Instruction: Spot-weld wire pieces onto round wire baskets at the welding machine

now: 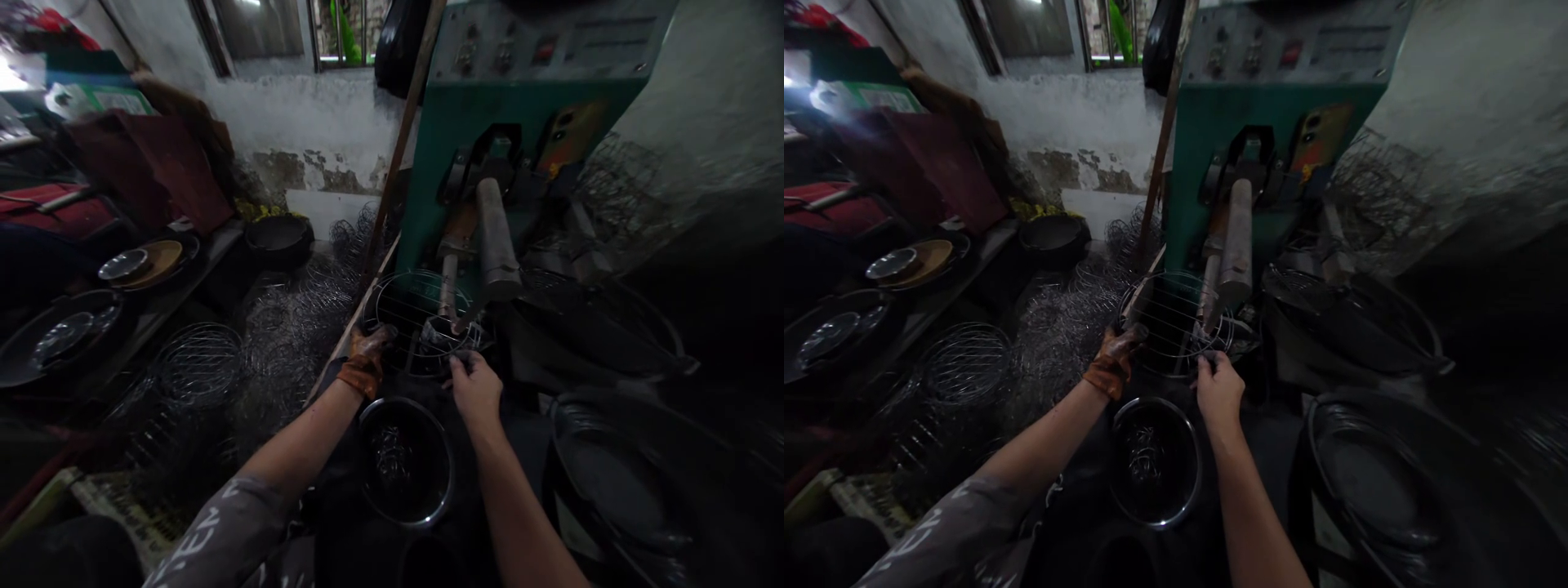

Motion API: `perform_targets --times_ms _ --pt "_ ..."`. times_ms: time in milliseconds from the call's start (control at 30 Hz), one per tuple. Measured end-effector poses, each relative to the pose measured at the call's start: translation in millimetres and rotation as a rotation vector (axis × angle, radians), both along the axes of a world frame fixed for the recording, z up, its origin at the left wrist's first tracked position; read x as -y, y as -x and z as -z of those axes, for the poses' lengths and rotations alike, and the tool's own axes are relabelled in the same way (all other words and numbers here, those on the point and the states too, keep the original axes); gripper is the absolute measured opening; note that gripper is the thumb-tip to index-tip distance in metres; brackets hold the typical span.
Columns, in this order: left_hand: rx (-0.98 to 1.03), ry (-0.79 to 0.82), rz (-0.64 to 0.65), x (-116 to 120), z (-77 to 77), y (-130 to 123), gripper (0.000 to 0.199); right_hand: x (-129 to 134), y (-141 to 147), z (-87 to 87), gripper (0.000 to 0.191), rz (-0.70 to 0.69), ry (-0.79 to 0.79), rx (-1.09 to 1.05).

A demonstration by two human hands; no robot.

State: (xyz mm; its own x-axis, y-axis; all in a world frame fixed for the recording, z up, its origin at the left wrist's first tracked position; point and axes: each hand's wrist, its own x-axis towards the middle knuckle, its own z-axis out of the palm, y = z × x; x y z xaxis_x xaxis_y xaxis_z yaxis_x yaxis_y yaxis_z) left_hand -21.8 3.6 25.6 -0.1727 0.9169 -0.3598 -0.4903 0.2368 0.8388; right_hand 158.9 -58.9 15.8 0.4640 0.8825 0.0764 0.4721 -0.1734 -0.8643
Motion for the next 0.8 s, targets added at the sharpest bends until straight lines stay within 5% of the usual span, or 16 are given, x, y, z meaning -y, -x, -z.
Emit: perform_targets --times_ms 400,667,800 --pt "0.027 0.062 0.016 0.8 -10.4 2.7 0.062 0.9 0.5 10.7 0.045 -0.059 -0.012 -0.120" --pt "0.015 0.135 0.043 -4.4 -21.0 -4.5 0.065 -6.6 -3.2 1.5 0.033 -0.050 -0.004 -0.104" --pt "-0.011 0.119 0.048 -15.0 -13.4 -5.7 0.068 -13.0 -6.0 -1.4 0.029 -0.053 -0.004 -0.107"
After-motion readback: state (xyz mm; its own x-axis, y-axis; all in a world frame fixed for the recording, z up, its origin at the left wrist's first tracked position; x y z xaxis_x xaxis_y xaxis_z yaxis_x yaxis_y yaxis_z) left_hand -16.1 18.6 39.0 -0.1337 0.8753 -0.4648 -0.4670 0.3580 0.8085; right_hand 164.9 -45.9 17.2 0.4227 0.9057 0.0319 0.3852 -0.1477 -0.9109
